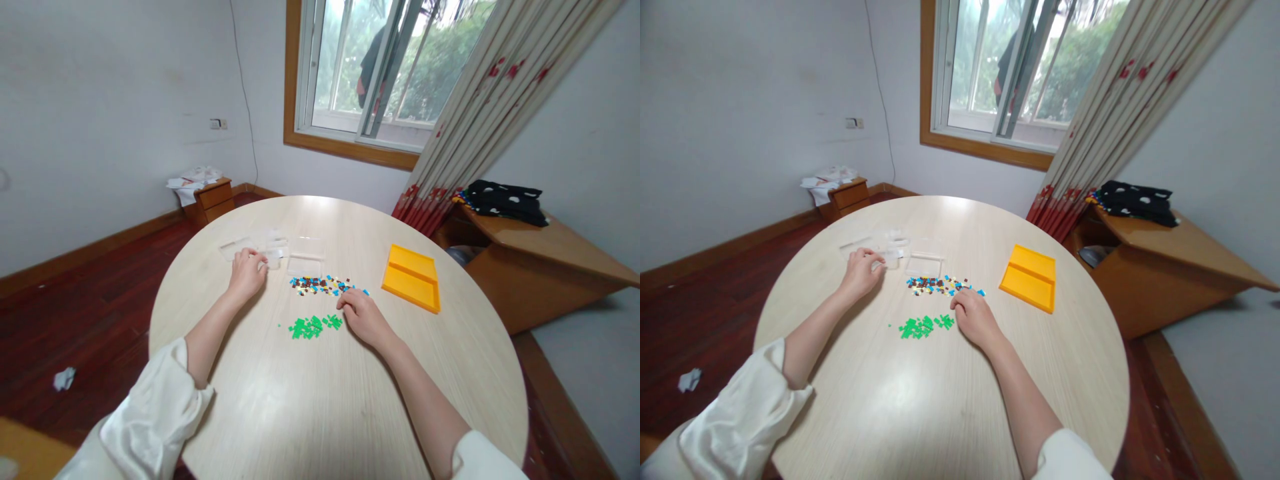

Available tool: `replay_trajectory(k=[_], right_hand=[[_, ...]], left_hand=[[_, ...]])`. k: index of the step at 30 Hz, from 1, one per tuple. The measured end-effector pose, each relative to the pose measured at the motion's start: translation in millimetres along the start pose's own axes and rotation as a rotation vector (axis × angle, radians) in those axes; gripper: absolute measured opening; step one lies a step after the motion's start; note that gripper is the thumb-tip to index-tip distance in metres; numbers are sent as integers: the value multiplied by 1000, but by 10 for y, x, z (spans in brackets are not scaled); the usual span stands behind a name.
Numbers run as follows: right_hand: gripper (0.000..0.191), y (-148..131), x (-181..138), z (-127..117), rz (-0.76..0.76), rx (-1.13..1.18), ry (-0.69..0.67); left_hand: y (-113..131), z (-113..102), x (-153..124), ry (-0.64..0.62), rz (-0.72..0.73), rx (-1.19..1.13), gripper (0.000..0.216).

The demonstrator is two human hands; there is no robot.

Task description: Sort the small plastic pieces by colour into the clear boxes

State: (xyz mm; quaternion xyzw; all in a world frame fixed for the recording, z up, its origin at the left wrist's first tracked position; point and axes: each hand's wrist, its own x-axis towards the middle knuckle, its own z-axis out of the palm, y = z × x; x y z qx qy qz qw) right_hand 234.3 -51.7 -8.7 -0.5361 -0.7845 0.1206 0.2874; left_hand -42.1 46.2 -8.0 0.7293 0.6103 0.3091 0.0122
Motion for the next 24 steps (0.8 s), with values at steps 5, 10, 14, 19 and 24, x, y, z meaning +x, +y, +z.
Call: replay_trajectory(k=[5,10,14,19,24], right_hand=[[24,12,-5,3,-12,19,16],[25,-13,6,3,-17,22,27],[26,-63,29,20,-34,27,75],[30,-135,60,36,-66,7,119],[47,-241,73,24,-97,39,145]], left_hand=[[8,25,12,62,95,-120,17],[150,-14,-23,100,226,-241,14],[270,-40,-71,53,333,-273,16],[381,-78,-129,-68,488,-274,21],[521,-106,-211,-125,639,-274,23]])
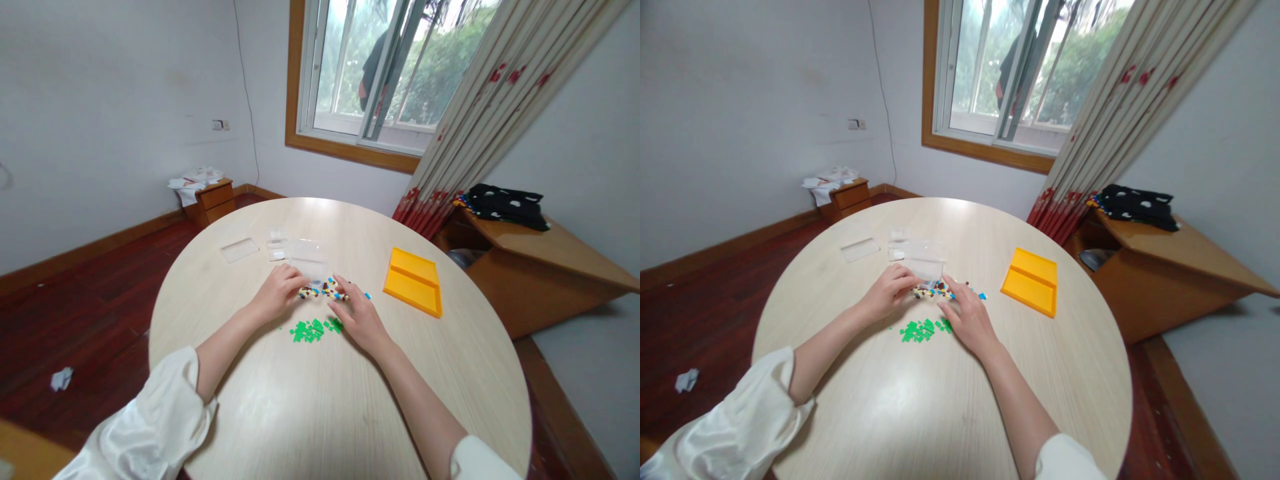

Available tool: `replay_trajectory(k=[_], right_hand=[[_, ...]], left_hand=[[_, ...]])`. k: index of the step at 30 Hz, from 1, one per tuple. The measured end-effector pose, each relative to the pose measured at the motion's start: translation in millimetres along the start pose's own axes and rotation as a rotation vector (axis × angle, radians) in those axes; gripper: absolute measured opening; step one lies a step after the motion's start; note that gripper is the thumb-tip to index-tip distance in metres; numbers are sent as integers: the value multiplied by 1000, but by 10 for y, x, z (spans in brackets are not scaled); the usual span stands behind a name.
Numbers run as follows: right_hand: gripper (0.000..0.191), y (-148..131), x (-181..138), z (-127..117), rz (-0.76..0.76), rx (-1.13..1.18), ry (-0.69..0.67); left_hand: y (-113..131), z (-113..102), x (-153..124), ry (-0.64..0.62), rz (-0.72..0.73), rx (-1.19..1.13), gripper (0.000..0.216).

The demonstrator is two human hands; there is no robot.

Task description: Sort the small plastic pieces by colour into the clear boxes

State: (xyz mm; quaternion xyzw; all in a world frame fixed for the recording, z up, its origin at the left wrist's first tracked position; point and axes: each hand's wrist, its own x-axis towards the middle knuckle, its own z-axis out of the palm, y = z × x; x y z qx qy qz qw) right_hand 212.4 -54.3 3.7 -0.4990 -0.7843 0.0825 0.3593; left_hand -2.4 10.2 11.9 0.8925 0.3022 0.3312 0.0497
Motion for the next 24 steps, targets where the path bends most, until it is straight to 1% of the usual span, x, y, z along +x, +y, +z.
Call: replay_trajectory(k=[2,5,7,9,11,13,14,15,16,17,20,21,22,24], right_hand=[[47,-42,7,9,-37,-11,6],[33,-80,15,33,-47,-56,42],[24,-85,19,43,-50,-79,66],[17,-71,23,32,-51,-93,74],[14,-36,25,-12,-25,-93,93],[15,21,21,-93,28,-84,149],[15,55,17,-146,58,-77,190],[15,89,12,-203,85,-70,228],[15,122,6,-263,107,-61,261],[15,151,0,-322,122,-48,277],[17,206,-12,-468,150,-1,282],[18,214,-13,-502,156,10,278],[19,219,-12,-528,159,15,272],[19,220,-8,-558,159,8,247]], left_hand=[[65,24,5,-45,66,-18,25],[144,55,5,-80,129,-52,26],[189,53,2,-79,149,-86,26],[236,23,1,-32,136,-127,25],[276,-32,4,85,52,-148,23],[291,-96,13,218,-90,-140,20],[283,-126,18,255,-157,-141,20],[265,-150,24,256,-214,-152,20],[239,-167,29,214,-258,-169,21],[207,-176,33,131,-293,-186,20],[117,-155,33,-195,-327,-174,19],[99,-139,29,-273,-317,-161,20],[88,-121,24,-327,-303,-153,21],[85,-91,14,-373,-277,-152,25]])
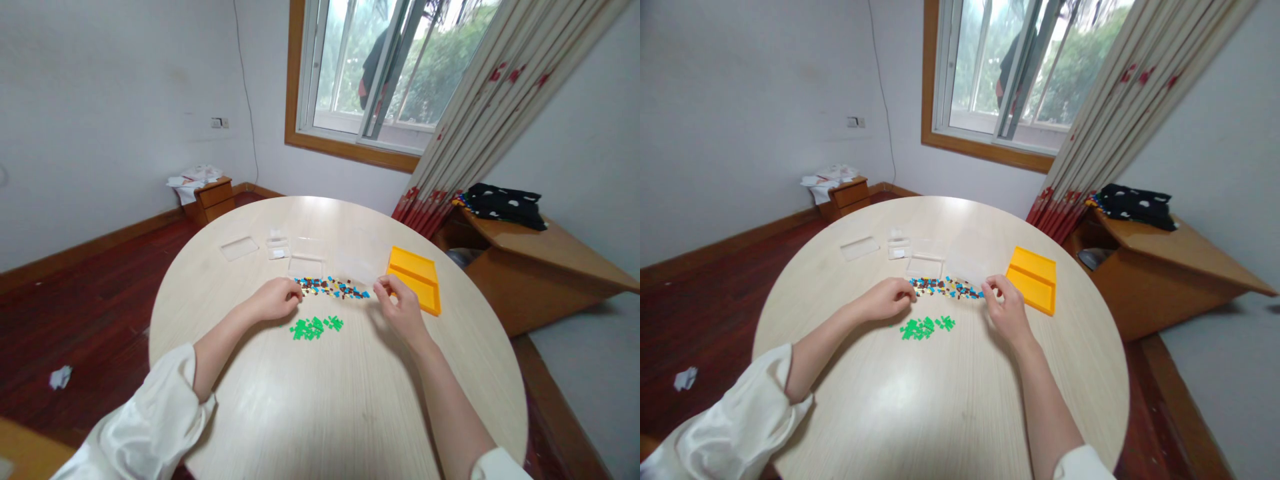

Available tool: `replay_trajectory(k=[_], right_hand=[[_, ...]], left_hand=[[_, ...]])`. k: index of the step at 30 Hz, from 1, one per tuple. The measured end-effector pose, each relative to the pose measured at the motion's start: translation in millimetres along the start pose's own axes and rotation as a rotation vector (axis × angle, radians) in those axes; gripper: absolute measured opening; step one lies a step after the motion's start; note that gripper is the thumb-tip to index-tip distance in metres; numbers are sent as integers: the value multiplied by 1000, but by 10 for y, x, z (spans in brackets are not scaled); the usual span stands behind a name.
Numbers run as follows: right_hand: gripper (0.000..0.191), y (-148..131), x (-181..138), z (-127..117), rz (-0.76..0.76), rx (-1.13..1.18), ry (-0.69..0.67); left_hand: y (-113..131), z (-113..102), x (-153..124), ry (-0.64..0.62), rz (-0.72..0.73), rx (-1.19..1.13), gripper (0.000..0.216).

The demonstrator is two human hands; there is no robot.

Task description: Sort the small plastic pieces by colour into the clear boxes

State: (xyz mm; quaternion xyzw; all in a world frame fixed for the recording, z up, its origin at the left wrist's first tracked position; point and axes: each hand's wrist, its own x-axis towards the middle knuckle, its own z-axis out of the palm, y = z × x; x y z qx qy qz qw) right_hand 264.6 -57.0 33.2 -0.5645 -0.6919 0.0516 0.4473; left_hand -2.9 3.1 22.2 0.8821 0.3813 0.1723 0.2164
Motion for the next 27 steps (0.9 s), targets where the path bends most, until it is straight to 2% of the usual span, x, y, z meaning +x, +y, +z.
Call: replay_trajectory(k=[4,10,16,22,27], right_hand=[[19,-19,1,-12,-31,-31,-90],[19,-59,-20,-33,-46,-24,-246],[20,-2,-9,-63,-16,-40,-205],[25,-30,-1,-54,17,-52,-191],[30,-67,-4,-64,42,-50,-171]], left_hand=[[2,26,-3,-20,16,-5,28],[-63,47,7,34,113,17,29],[-70,66,13,67,117,-12,28],[-30,59,-17,-1,147,-32,26],[-86,55,12,55,73,2,29]])
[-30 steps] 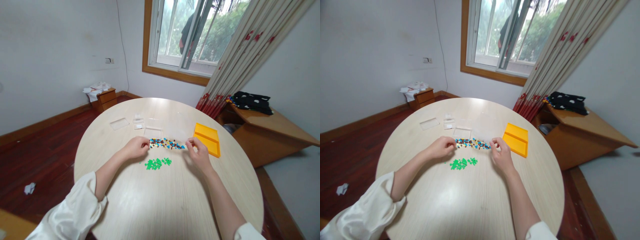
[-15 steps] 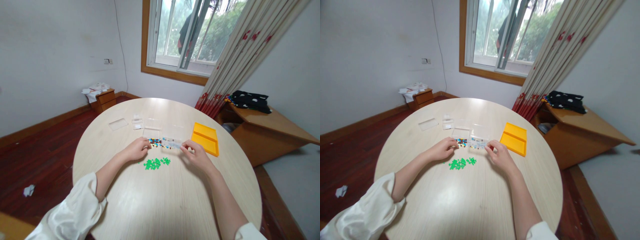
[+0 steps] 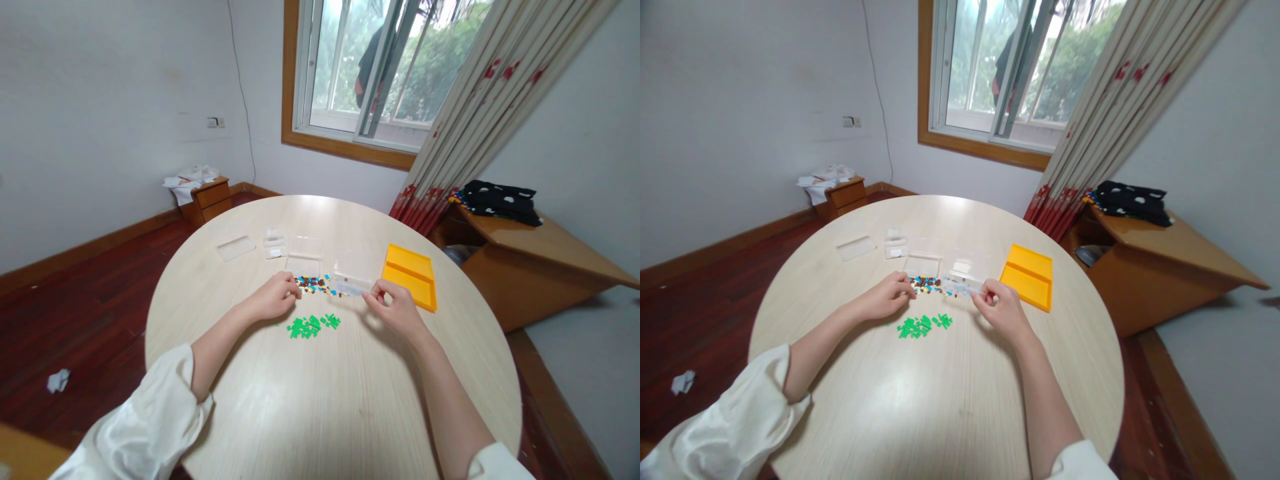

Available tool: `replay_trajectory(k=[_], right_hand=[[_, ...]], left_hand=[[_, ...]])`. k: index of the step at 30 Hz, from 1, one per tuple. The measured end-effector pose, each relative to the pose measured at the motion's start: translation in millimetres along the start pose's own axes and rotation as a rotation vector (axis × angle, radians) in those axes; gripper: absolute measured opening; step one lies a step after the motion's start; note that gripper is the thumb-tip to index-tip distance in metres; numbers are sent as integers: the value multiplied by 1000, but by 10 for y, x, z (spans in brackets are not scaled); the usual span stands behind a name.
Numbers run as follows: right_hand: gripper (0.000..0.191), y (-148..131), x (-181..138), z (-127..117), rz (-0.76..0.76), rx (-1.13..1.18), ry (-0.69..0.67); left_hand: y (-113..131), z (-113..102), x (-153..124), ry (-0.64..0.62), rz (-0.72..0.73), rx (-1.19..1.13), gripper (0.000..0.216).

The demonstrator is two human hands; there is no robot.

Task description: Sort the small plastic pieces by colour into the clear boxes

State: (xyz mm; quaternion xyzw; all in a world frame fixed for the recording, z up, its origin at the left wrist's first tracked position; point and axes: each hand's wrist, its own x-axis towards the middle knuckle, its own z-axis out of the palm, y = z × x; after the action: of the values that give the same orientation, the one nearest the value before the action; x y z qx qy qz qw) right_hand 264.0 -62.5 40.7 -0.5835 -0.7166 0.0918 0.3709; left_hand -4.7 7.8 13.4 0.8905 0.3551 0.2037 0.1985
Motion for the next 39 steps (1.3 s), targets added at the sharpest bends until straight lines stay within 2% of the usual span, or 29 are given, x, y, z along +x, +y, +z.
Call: replay_trajectory(k=[3,5,8,11,14,20,23,29,32,35,39], right_hand=[[30,18,-6,-6,2,4,9],[30,31,-12,-2,4,-1,8],[29,36,-22,10,1,-13,-1],[28,26,-29,23,-6,-23,-10],[27,12,-29,38,-16,-42,-26],[26,1,-22,90,-36,-85,-47],[25,15,-23,111,-57,-105,-30],[23,75,-35,121,-58,-118,-113],[23,102,-42,132,-48,-138,-152],[23,116,-44,160,-51,-167,-163],[19,98,-40,209,-39,-194,-175]], left_hand=[[-75,-102,-14,-28,-40,-43,24],[-133,-194,-46,-136,-127,-139,20],[-190,-291,-94,-375,-210,-241,20],[-170,-298,-104,-485,-128,-234,21],[-91,-252,-82,-499,-59,-217,18],[43,-115,-51,-392,-19,-221,9],[57,-44,-44,-314,-45,-272,13],[-26,25,7,29,-136,-241,15],[-97,22,31,135,-157,-152,10],[-138,17,33,154,-180,-95,8],[-132,16,20,108,-170,-84,7]])
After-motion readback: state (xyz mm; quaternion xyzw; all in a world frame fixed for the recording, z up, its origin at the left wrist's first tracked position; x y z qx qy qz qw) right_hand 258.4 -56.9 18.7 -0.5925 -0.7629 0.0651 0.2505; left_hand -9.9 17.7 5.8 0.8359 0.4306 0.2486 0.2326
